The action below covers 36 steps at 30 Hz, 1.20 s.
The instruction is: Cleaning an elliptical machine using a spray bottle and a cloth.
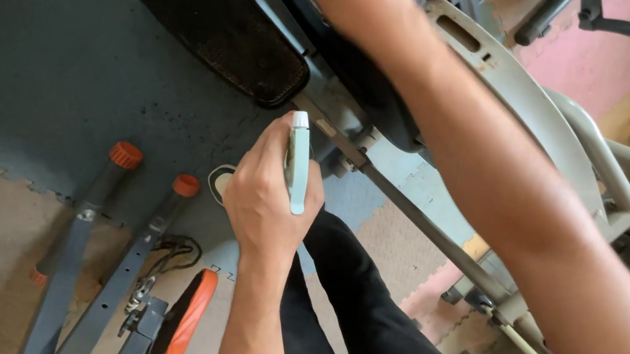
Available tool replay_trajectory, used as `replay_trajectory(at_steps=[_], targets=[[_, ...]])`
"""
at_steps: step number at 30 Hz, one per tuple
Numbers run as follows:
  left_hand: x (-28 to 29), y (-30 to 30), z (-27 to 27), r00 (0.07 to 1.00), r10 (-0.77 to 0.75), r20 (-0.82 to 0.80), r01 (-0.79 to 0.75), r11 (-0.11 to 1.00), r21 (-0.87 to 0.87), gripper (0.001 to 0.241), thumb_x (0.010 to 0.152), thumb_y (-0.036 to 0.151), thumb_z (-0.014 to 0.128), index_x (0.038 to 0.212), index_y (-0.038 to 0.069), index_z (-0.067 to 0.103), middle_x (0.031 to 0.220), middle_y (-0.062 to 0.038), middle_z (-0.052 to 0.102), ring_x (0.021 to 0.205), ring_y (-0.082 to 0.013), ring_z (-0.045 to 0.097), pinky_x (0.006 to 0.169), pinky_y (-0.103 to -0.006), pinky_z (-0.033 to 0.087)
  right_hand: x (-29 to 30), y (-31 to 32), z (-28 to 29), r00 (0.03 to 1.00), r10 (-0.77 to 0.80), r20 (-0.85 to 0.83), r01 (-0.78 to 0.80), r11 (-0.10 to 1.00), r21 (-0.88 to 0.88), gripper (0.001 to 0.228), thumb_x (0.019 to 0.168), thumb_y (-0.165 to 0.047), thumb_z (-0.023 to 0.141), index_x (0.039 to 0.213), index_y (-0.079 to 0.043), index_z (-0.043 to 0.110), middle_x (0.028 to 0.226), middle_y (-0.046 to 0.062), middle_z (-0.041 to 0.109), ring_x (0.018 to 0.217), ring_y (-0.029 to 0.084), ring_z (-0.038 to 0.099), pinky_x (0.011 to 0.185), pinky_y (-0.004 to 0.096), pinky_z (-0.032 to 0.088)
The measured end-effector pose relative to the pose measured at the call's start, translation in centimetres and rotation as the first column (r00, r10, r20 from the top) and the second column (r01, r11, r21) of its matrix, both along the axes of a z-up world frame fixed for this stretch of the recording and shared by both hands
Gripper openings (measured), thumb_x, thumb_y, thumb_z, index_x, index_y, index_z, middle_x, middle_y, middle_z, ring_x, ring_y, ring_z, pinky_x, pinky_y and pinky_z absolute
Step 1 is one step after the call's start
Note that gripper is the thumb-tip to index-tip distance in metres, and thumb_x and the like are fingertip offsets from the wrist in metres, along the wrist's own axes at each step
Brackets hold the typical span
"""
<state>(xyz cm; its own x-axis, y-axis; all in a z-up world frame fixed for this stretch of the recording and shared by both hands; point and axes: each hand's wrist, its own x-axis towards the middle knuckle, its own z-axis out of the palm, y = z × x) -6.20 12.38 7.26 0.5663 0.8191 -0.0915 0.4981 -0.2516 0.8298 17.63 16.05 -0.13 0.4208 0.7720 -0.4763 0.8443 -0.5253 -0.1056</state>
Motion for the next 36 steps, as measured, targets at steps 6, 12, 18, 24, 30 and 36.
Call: replay_trajectory(at_steps=[6, 12, 18, 24, 30, 36], targets=[[0.7, -2.1, -0.2, 0.994, -0.111, 0.022, 0.110, 0.994, 0.013, 0.032, 0.091, 0.003, 0.063, 0.123, 0.000, 0.068, 0.110, -0.015, 0.076, 0.086, -0.0258, 0.077, 0.073, -0.0320, 0.064, -3.3, -10.8, 6.1, 0.961, 0.125, 0.245, -0.241, 0.812, 0.531, 0.065, 0.079, 0.020, 0.055, 0.137, -0.005, 0.072, 0.150, 0.024, 0.056, 0.137, 0.043, 0.055, 0.111, 0.045, 0.051], [2.4, -5.1, 0.4, 0.958, -0.285, 0.025, 0.285, 0.958, -0.017, 0.045, 0.082, 0.010, 0.074, 0.125, 0.002, 0.067, 0.104, -0.016, 0.076, 0.074, -0.0228, 0.075, 0.063, -0.0321, 0.061, -2.3, -20.7, 14.3, 0.993, 0.097, -0.061, -0.042, 0.804, 0.593, 0.043, 0.100, 0.014, 0.069, 0.135, -0.011, 0.070, 0.150, 0.012, 0.061, 0.148, 0.033, 0.056, 0.123, 0.046, 0.047], [4.4, -7.0, 2.5, 0.823, -0.565, -0.060, 0.546, 0.816, -0.187, 0.056, 0.077, 0.009, 0.075, 0.132, 0.008, 0.067, 0.112, -0.013, 0.077, 0.065, -0.0214, 0.072, 0.056, -0.0349, 0.060, -2.2, -27.6, 16.8, 0.958, -0.286, 0.007, 0.244, 0.831, 0.500, 0.058, 0.090, 0.018, 0.046, 0.146, 0.000, 0.045, 0.144, 0.017, 0.061, 0.133, 0.034, 0.056, 0.115, 0.050, 0.044], [3.9, -8.2, 3.9, 0.833, -0.553, -0.023, 0.552, 0.833, -0.032, 0.053, 0.080, 0.013, 0.075, 0.132, 0.006, 0.067, 0.114, -0.014, 0.076, 0.078, -0.0230, 0.075, 0.076, -0.0411, 0.060, -1.6, -24.5, 14.8, 0.916, 0.005, 0.400, -0.051, 0.993, 0.104, 0.071, 0.095, 0.006, 0.067, 0.157, -0.021, 0.047, 0.167, 0.005, 0.047, 0.159, 0.025, 0.039, 0.130, 0.046, 0.032], [3.8, -6.8, 7.0, 0.857, -0.515, -0.013, 0.513, 0.856, -0.071, 0.044, 0.084, 0.009, 0.073, 0.128, 0.004, 0.069, 0.122, -0.012, 0.077, 0.082, -0.0248, 0.076, 0.078, -0.0363, 0.062, 2.8, -17.6, 9.2, 0.971, 0.132, 0.201, -0.181, 0.950, 0.253, 0.065, 0.094, -0.001, 0.067, 0.156, 0.000, 0.047, 0.160, 0.016, 0.049, 0.149, 0.035, 0.045, 0.123, 0.047, 0.035], [5.3, -7.7, 8.1, 0.852, -0.523, -0.038, 0.520, 0.852, -0.066, 0.051, 0.079, 0.009, 0.073, 0.129, 0.002, 0.068, 0.122, -0.014, 0.075, 0.090, -0.0266, 0.076, 0.084, -0.0363, 0.060, 2.4, -20.1, 11.3, 0.956, 0.171, 0.237, -0.236, 0.930, 0.281, 0.066, 0.089, 0.003, 0.063, 0.153, 0.003, 0.050, 0.158, 0.019, 0.050, 0.142, 0.037, 0.048, 0.118, 0.047, 0.036]])
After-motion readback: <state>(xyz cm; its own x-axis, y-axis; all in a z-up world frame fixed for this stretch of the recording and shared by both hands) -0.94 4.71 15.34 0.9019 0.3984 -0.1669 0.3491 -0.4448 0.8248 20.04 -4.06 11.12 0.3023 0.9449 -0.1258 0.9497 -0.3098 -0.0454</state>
